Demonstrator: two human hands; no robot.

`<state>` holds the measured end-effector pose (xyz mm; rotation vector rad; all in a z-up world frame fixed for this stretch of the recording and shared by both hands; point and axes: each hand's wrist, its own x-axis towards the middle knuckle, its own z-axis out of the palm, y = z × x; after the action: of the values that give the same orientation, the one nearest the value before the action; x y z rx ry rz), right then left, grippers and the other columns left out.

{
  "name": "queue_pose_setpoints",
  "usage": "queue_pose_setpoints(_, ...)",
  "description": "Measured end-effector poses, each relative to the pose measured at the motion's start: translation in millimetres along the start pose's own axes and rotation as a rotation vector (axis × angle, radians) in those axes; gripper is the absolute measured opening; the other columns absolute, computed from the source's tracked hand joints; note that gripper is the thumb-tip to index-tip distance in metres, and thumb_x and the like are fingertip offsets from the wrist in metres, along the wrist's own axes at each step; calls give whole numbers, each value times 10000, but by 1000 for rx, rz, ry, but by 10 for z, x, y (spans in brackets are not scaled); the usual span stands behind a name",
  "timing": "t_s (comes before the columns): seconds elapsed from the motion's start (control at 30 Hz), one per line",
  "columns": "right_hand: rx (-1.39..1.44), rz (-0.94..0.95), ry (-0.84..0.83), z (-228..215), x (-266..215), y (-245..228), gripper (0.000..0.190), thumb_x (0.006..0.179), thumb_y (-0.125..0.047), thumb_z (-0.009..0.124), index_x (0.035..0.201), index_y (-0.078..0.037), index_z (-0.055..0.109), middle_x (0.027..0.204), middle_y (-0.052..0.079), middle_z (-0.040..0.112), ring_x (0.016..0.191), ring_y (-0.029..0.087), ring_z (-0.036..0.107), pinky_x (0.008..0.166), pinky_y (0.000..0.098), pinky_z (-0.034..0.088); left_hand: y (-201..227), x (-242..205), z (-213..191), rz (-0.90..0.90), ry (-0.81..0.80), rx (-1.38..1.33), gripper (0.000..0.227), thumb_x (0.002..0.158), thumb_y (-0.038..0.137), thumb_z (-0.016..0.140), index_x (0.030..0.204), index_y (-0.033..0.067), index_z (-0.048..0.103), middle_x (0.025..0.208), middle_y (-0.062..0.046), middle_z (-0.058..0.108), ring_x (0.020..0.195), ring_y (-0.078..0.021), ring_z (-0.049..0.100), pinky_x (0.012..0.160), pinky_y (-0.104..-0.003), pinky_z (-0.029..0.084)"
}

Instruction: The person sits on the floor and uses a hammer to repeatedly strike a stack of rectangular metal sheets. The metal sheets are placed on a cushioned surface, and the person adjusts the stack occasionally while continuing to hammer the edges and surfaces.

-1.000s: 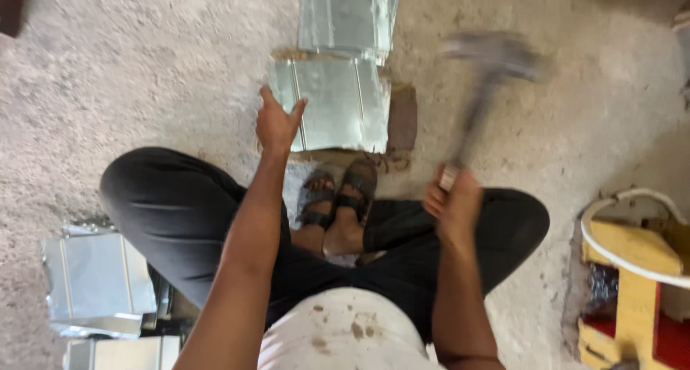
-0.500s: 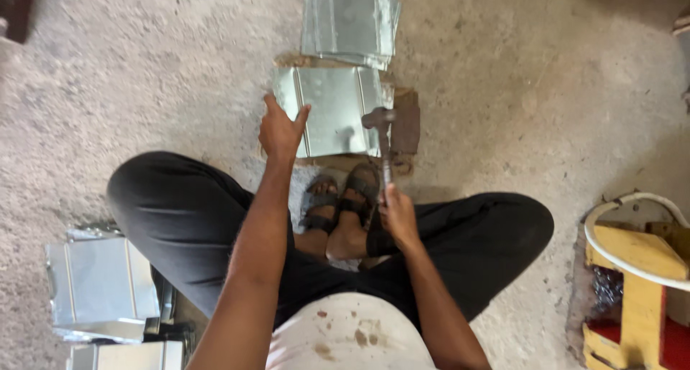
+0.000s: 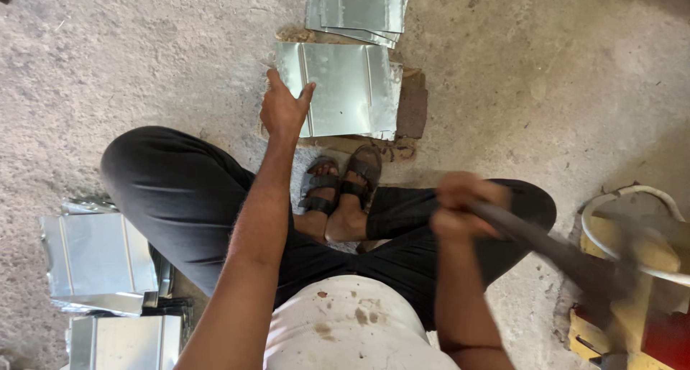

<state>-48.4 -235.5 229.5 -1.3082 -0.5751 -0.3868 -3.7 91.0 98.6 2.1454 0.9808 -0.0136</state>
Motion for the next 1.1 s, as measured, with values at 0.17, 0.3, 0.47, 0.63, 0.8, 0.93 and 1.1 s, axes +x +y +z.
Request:
queue_pose_setpoints(0.17, -432, 963, -87, -161, -980, 767, 512, 1093, -549, 478, 845, -105, 540, 595, -13, 445, 472, 103, 398, 450, 278, 288, -24, 0, 20, 49, 36, 3, 920, 843, 557, 795, 1411, -11, 345, 960, -285, 710, 891, -471, 704, 746, -557, 553)
queue_pose_setpoints(0.3, -214, 980, 158, -217, -238, 370, 456, 1018, -553, 495, 879, -120, 537, 592, 6, 482, 418, 102, 419, 371, 264, 291, -55, -13, 7, 40, 33, 6, 869, 862, 553, 789, 1403, 15, 373, 978, -281, 715, 924, -472, 701, 768, -561, 549)
queue_pose_setpoints(0.47, 249, 372, 305, -244, 759, -645, 642, 980, -749, 342, 967, -122, 480, 614, 6, 376, 434, 117, 257, 383, 273, 234, -48, -116, -34, 30, 48, 9, 837, 846, 547, 792, 1363, 32, 382, 953, -269, 722, 879, -461, 714, 741, -553, 555)
queue_pose_setpoints(0.63, -159, -60, 128, -107, 232, 91, 576, 1004, -668, 348, 900, -111, 451, 607, 18, 396, 462, 108, 314, 414, 272, 297, -47, -172, -18, -37, 30, 33, 837, 867, 570, 780, 1367, 39, 368, 884, -264, 724, 838, -458, 720, 709, -550, 562)
queue_pose_setpoints(0.8, -695, 695, -295, -149, -945, 812, 535, 1107, -475, 461, 824, -36, 579, 697, 4, 520, 649, 160, 519, 587, 328, 443, -61, -183, -20, -21, 55, 57, 839, 860, 582, 778, 1376, 57, 376, 895, -257, 723, 841, -471, 712, 706, -561, 556)
queue_pose_setpoints(0.93, -370, 946, -246, -117, -441, 432, 571, 1032, -614, 419, 847, -105, 598, 638, -26, 501, 515, 70, 458, 440, 257, 338, -13, -151, -17, -36, 5, 55, 873, 871, 573, 752, 1432, 45, 342, 887, -260, 719, 820, -463, 717, 698, -557, 560)
queue_pose_setpoints(1.1, -237, 492, 75, 182, 502, -677, 505, 1023, -565, 494, 931, -70, 538, 618, -16, 443, 446, 93, 369, 386, 263, 277, -50, -121, -19, -13, 22, 42, 849, 866, 568, 764, 1407, 43, 375, 892, -250, 731, 839, -457, 721, 728, -552, 562)
